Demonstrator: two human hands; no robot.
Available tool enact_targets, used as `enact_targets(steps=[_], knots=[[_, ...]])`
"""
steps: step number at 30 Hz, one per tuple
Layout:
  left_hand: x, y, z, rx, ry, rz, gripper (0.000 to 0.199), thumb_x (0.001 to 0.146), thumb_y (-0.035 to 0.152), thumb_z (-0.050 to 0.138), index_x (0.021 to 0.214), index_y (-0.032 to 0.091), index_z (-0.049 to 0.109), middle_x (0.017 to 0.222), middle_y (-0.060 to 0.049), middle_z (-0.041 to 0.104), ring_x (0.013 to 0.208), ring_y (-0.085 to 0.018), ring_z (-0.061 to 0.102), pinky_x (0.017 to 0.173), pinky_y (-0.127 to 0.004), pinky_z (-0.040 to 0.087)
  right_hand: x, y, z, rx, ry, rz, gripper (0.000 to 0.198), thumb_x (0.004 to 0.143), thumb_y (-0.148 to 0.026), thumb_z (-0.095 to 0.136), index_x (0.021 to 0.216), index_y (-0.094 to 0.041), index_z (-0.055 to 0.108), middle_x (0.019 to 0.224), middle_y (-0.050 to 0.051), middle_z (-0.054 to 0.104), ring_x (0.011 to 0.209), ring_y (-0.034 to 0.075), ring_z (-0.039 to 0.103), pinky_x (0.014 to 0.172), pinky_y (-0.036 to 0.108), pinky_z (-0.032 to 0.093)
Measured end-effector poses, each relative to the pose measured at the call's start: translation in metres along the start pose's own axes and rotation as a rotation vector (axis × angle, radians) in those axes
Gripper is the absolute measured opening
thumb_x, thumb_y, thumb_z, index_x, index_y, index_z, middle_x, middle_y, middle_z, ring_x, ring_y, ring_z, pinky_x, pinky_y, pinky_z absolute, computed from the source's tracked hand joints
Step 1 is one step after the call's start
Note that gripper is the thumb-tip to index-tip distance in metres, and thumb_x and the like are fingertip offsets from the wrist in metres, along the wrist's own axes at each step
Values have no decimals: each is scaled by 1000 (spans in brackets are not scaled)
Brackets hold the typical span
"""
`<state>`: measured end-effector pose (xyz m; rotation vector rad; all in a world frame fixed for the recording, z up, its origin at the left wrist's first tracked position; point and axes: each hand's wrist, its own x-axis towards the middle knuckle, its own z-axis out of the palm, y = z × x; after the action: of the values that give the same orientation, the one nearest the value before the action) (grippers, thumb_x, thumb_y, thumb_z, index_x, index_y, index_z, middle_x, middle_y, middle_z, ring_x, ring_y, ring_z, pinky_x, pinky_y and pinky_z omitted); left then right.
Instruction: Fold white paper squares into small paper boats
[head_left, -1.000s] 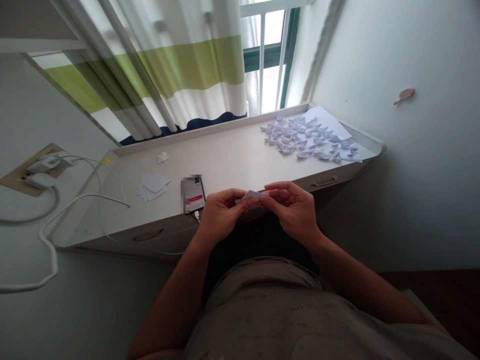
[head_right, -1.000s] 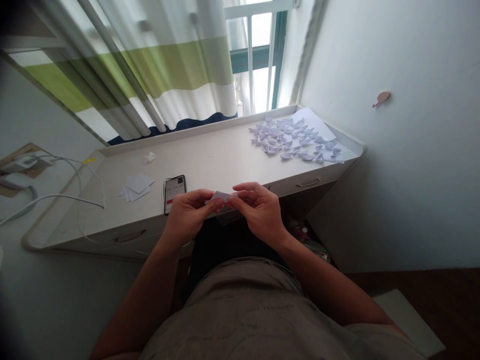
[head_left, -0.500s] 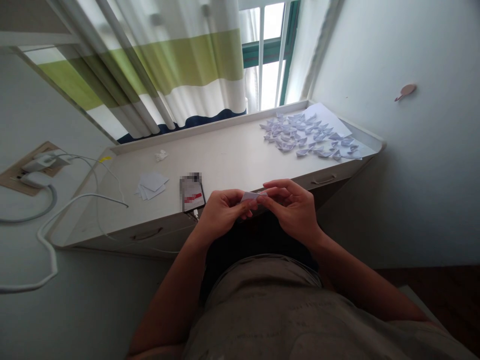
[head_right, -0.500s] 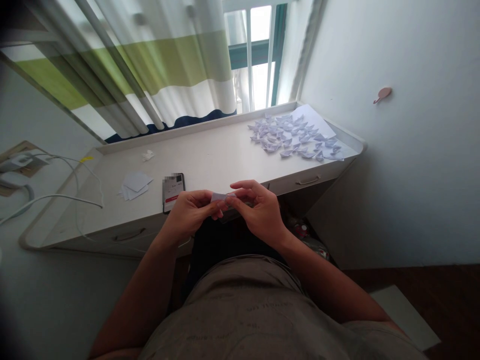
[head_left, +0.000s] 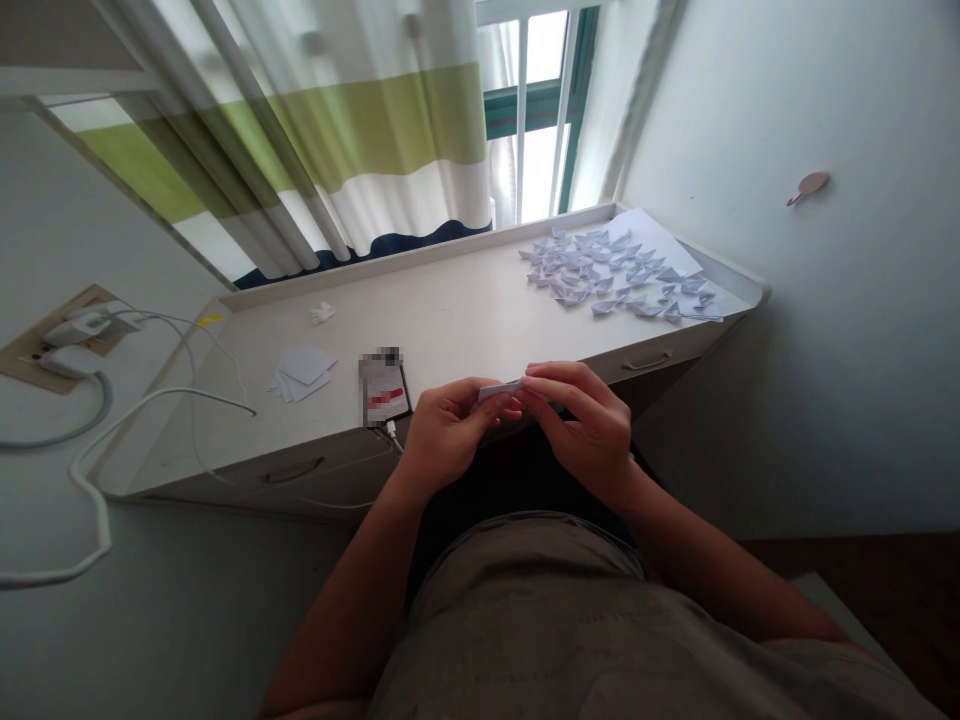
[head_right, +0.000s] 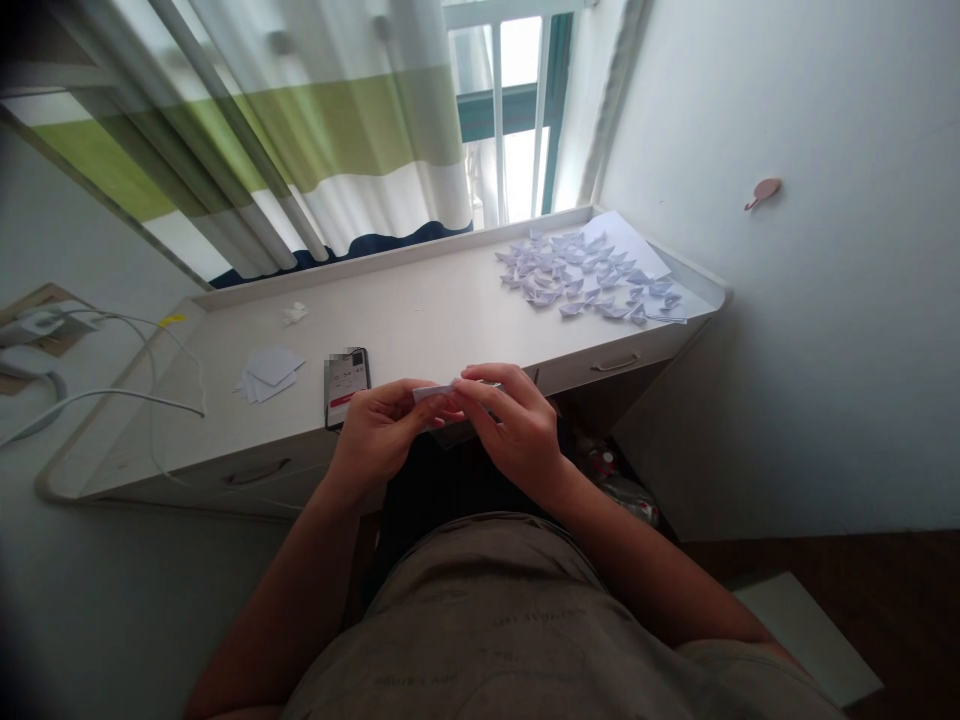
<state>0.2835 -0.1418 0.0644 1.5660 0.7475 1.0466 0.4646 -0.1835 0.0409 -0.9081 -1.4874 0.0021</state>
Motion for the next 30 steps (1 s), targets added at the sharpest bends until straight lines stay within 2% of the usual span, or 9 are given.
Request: enact_targets(steps=[5, 10, 13, 20, 23, 27, 30], knots=[[-2, 0, 3, 139, 81, 112, 17, 95, 38, 83, 95, 22, 88, 92, -4, 87, 86, -22, 82, 82, -30, 66, 2, 2, 2, 12, 8, -62, 25, 100, -13, 76, 115, -31, 84, 107, 5, 83, 99, 23, 81, 88, 40, 69], [-5, 4, 5, 288, 116, 196, 13, 98, 31, 79, 104, 25, 88, 101, -3, 88, 92, -22, 83, 86, -30, 66, 5, 2, 3, 133, -53, 118, 17, 101, -15, 75, 111, -29, 80, 108, 5, 81, 103, 23, 79, 93, 40, 66], [-6, 4, 4, 344, 135, 231, 16, 100, 28, 78, 113, 27, 85, 105, -2, 88, 96, -21, 84, 90, -29, 65, 7, 5, 2, 137, -94, 122, 9, 103, -19, 73, 104, -27, 76, 106, 6, 79, 109, 25, 78, 97, 43, 64], [-5, 1, 3, 412, 116, 278, 10, 101, 29, 76, 109, 26, 82, 103, -1, 87, 95, -19, 84, 85, -26, 63, 9, 14, -5, 160, -261, 197, 8, 108, -22, 66, 104, -25, 71, 111, 7, 79, 122, 27, 75, 105, 46, 59], [-3, -1, 4, 364, 134, 244, 8, 99, 29, 78, 105, 25, 82, 99, -3, 87, 92, -20, 83, 85, -29, 63, 8, 15, -5, 229, -223, 232, 6, 105, -23, 71, 103, -26, 75, 111, 6, 80, 116, 26, 77, 102, 44, 61], [-1, -2, 8, 235, 128, 195, 8, 96, 29, 80, 100, 22, 81, 105, -6, 86, 99, -22, 82, 90, -32, 64, 4, 14, -1, 332, -77, 290, 9, 98, -24, 82, 105, -28, 78, 104, 2, 82, 101, 23, 79, 95, 42, 63], [1, -2, 11, 147, 130, 130, 12, 91, 30, 86, 95, 21, 80, 100, -6, 86, 91, -21, 82, 82, -30, 64, 2, 13, 2, 366, -11, 325, 15, 93, -25, 88, 103, -28, 79, 97, 1, 82, 92, 22, 79, 90, 40, 65]])
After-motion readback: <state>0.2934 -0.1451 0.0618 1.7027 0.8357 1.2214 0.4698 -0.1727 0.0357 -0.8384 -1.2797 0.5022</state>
